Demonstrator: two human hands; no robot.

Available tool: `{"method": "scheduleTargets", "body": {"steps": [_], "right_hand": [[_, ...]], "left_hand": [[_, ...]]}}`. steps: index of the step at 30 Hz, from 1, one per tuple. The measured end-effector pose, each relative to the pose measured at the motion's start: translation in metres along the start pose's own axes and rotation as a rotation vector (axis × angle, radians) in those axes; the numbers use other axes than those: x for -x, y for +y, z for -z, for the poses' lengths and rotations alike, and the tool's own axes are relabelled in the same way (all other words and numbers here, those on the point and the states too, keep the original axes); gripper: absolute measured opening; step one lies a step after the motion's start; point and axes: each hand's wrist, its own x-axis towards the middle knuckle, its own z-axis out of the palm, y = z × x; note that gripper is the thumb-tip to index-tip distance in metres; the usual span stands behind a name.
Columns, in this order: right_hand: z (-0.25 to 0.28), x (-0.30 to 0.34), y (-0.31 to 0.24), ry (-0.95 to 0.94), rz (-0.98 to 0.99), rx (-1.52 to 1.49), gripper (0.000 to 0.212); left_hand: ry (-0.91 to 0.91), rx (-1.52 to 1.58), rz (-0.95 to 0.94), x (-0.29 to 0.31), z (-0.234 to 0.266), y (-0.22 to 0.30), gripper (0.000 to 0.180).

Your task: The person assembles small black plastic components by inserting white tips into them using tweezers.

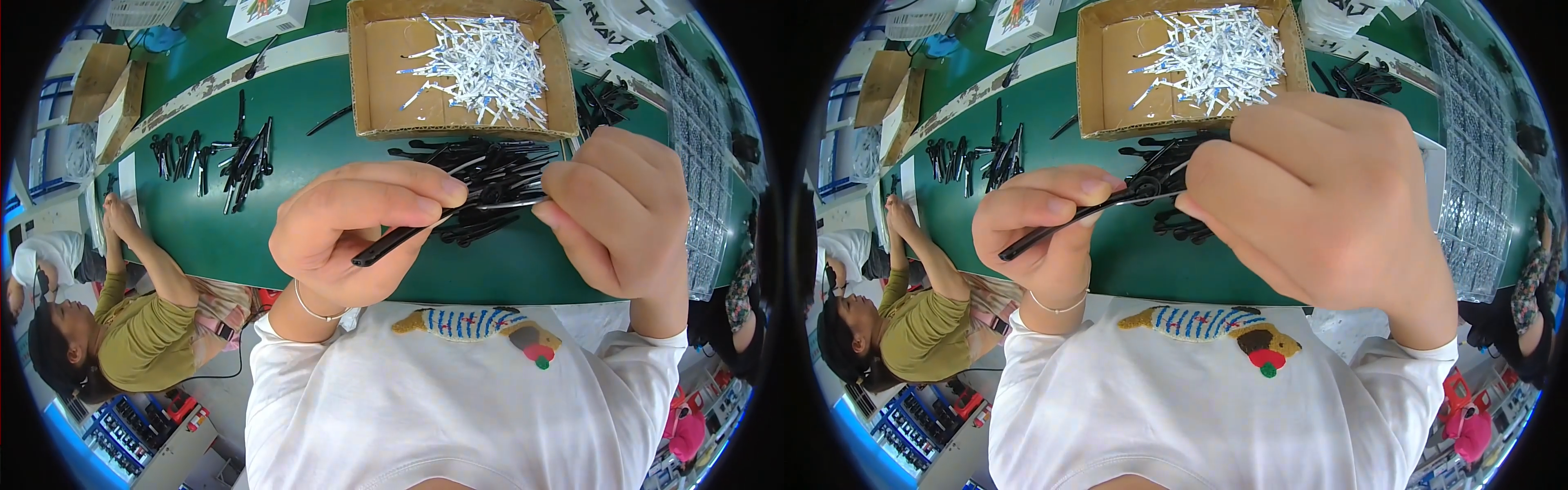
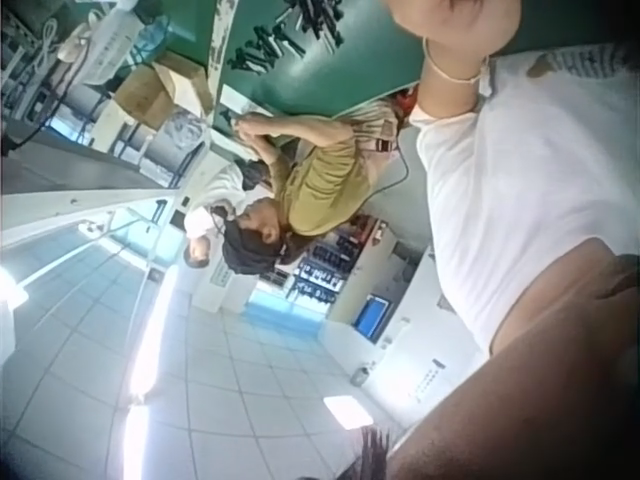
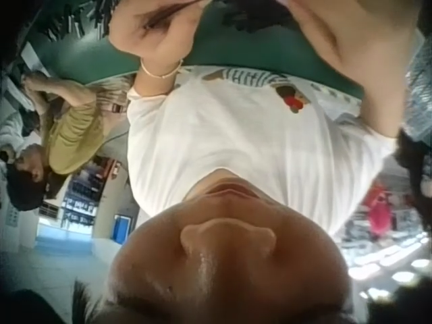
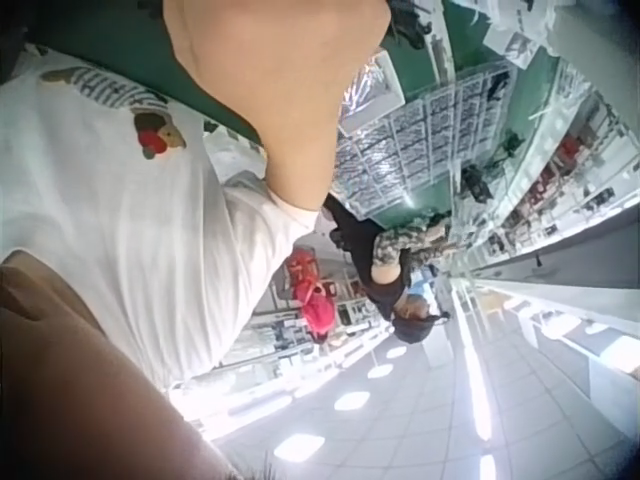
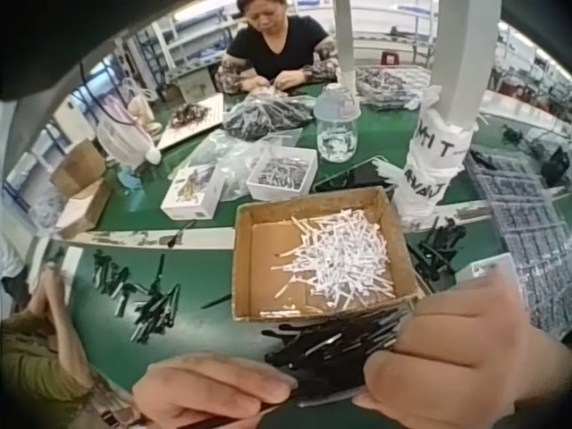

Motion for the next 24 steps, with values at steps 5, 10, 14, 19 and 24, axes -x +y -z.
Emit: {"method": "scheduleTargets", "body": {"steps": [5, 10, 14, 19, 24], "right_hand": [[-0.002, -0.004, -0.009, 0.023, 0.007, 0.060, 0.019], [-0.003, -0.006, -0.014, 0.005, 0.001, 0.079, 0.021], [-0.004, -0.008, -0.015, 0.002, 0.023, 0.101, 0.022], [-0.007, -0.007, -0.015, 0.001, 0.040, 0.144, 0.022], [-0.006, -0.008, -0.015, -0.032, 0.035, 0.126, 0.022]], "left_hand": [[0.010, -0.018, 0.018, 0.001, -0.002, 0.003, 0.024], [-0.103, -0.157, 0.061, -0.001, 0.005, 0.013, 0.021], [-0.114, -0.176, 0.045, 0.000, 0.006, 0.014, 0.021], [-0.124, -0.162, 0.061, 0.000, 0.008, 0.013, 0.020], [-0.089, -0.139, 0.083, 0.002, 0.007, 0.015, 0.019]]}}
